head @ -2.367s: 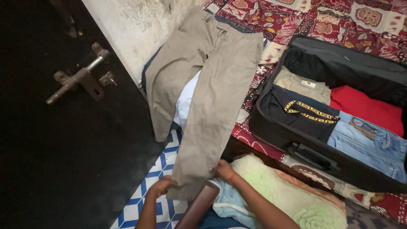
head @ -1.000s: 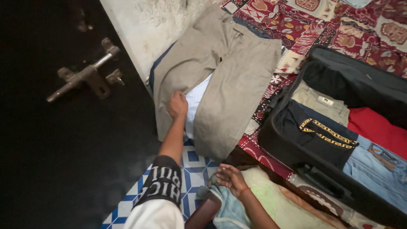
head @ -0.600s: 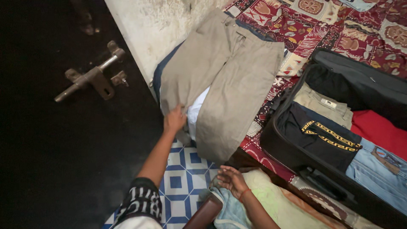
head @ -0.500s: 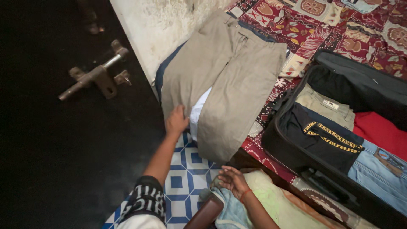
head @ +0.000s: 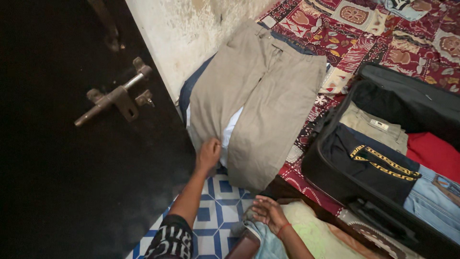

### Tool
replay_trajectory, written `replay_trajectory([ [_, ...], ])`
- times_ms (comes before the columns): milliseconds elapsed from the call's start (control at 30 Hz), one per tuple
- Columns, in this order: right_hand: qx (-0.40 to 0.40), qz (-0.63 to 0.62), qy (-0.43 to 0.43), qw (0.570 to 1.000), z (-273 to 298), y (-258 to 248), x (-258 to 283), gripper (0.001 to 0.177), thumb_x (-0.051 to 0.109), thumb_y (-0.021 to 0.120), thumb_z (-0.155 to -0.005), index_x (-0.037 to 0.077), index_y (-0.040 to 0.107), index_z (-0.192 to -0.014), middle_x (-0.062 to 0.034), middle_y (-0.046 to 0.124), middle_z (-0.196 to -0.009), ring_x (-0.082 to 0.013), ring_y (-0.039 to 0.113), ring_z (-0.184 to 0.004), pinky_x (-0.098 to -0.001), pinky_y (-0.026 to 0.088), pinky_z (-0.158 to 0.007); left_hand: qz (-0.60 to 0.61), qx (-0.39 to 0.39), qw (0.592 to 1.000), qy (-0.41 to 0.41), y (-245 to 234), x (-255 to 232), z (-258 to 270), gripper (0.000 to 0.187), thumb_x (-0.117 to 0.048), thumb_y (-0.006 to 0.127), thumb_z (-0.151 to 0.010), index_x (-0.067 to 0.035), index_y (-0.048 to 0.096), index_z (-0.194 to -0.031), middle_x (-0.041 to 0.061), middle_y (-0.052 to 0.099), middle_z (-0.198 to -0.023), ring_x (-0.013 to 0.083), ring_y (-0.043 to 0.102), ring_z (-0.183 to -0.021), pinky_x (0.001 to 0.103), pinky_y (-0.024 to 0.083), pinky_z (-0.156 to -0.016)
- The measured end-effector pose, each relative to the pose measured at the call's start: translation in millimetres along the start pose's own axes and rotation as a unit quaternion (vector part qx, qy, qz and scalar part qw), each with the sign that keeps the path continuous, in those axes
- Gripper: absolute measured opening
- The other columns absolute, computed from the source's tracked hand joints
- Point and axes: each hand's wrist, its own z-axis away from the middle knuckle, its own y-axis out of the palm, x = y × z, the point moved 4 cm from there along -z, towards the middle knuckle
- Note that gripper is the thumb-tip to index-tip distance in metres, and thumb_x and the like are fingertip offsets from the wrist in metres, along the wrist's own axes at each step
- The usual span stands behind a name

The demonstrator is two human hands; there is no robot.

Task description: The person folds a pair of beige trousers and places them on a pile of clothes. Then, the person picks up a black t-shirt from a suitcase, folds it, and places it on the same pile.

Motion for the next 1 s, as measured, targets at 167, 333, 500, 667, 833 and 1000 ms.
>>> replay_trajectory([
  [167,0.003,-0.007,0.019,1.000,-3.2,0.7,-1.0,0.033,0.016,0.060,-0.095,0.010,0.060,-0.128,-0.0085,0.070,-0.110,-0.0225,0.072,-0.094,-0.0427,0.062,-0.077,-0.024,-0.103,0.991,-0.079,-24.0,27.7,-51.8,0.029,-0.018,0.060,-0.096,-0.006,0.057,-0.122,0.023,0.063,-0.113,0.0436,0.059,-0.108,0.051,0.047,-0.094],
  [333,-0.008,-0.029,0.030,0.999,-4.0,-2.1,-1.2,0.034,0.015,0.062,-0.094,0.011,0.061,-0.128,-0.0088,0.071,-0.109,-0.0223,0.072,-0.093,-0.0433,0.063,-0.078,-0.133,-0.029,0.990,-0.024,-30.7,35.3,-122.0,0.045,-0.008,0.063,-0.091,0.002,0.048,-0.133,0.030,0.056,-0.125,0.0468,0.056,-0.115,0.051,0.045,-0.100],
  [500,-0.015,-0.051,0.038,0.998,-6.8,-6.9,-2.6,0.036,0.017,0.064,-0.093,0.013,0.061,-0.128,-0.0077,0.072,-0.110,-0.0225,0.072,-0.095,-0.0443,0.063,-0.078,-0.077,-0.098,0.989,-0.077,-12.6,61.2,-140.8,0.057,-0.002,0.065,-0.081,-0.001,0.046,-0.134,0.030,0.056,-0.128,0.0465,0.055,-0.121,0.048,0.043,-0.106],
  [667,-0.037,-0.051,0.063,0.996,-22.2,-13.2,-5.2,0.041,0.020,0.066,-0.090,0.016,0.060,-0.131,-0.0055,0.074,-0.111,-0.0228,0.073,-0.095,-0.0440,0.063,-0.076,-0.016,-0.115,0.985,-0.125,7.8,90.7,-129.5,0.067,-0.005,0.069,-0.078,0.003,0.040,-0.138,0.032,0.056,-0.127,0.0470,0.056,-0.120,0.049,0.042,-0.106],
  [833,-0.166,-0.012,-0.087,0.982,-37.9,-19.8,-3.7,0.047,0.013,0.068,-0.087,0.018,0.057,-0.133,-0.0091,0.070,-0.099,-0.0239,0.068,-0.075,-0.0426,0.058,-0.061,0.001,-0.109,0.973,-0.201,15.7,107.7,-118.5,0.057,-0.013,0.076,-0.080,-0.003,0.043,-0.127,0.027,0.060,-0.123,0.0450,0.059,-0.119,0.048,0.044,-0.107],
  [1000,-0.199,0.082,-0.115,0.970,-48.1,-11.6,2.3,0.044,0.016,0.071,-0.088,0.019,0.054,-0.128,-0.0054,0.072,-0.089,-0.0206,0.066,-0.065,-0.0361,0.053,-0.055,0.029,-0.037,0.965,-0.257,28.0,115.6,-61.8,0.057,-0.018,0.071,-0.082,-0.002,0.045,-0.131,0.030,0.064,-0.116,0.0469,0.062,-0.109,0.052,0.047,-0.094],
])
